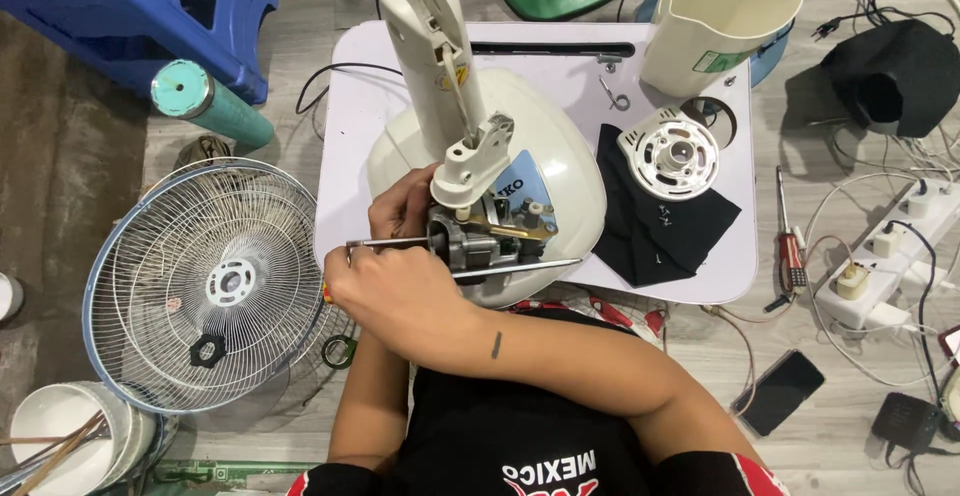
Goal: Repairing an electric fan by disassembling and reassembling the motor housing using a screwdriver.
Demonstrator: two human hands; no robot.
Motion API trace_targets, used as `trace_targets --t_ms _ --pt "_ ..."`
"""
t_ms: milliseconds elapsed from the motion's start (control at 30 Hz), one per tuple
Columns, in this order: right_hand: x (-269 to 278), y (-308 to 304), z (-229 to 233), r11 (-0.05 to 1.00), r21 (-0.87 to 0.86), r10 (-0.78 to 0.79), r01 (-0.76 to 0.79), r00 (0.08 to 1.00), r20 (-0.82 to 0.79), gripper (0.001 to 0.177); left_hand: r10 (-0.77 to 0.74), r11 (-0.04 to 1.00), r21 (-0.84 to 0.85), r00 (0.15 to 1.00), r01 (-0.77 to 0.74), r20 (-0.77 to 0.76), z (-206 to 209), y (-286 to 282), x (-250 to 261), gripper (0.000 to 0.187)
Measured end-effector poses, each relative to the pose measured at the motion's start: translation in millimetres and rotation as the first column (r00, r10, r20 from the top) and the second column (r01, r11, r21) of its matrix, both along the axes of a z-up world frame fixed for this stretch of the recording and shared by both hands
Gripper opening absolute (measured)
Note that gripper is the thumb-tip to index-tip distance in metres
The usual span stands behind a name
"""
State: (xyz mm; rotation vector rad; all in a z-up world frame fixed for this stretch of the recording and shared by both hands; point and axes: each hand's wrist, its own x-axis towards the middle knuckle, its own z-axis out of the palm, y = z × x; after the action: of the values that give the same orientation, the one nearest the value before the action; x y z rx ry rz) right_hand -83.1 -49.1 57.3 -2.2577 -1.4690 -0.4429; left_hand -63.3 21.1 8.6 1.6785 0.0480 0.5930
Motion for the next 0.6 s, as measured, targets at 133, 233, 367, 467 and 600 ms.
trace_targets --t_ms 133,233,367,467,600 --pt "0.8 -8.9 3.9 0.998 0.041 0.045 -0.042 0.996 -0.073 0.032 0.195 0.964 -0.165 0.976 -0.208 -0.092 -20.8 -1.0 2.1 0.02" --pt "2.9 -30.2 20.1 0.994 0.071 0.092 -0.087 0.992 -0.082 0.038 0.248 0.954 -0.15 0.964 -0.26 -0.093 -63.1 17.2 9.4 0.018" --pt "6.1 -70.8 39.6 0.976 0.14 0.183 -0.165 0.975 -0.124 0.029 0.382 0.919 0.181 0.904 -0.35 -0.194 -51.6 24.9 4.7 0.02" --pt "11.4 -99.9 40.1 0.971 0.212 0.16 -0.112 0.961 -0.226 0.027 0.424 0.861 0.406 0.872 -0.305 -0.244 -59.8 35.3 -2.8 0.028" --pt "25.6 -132.5 22.4 0.978 0.205 0.044 0.03 0.935 -0.351 0.032 0.279 0.96 0.044 0.954 -0.276 -0.107 -63.6 37.4 -4.9 0.041"
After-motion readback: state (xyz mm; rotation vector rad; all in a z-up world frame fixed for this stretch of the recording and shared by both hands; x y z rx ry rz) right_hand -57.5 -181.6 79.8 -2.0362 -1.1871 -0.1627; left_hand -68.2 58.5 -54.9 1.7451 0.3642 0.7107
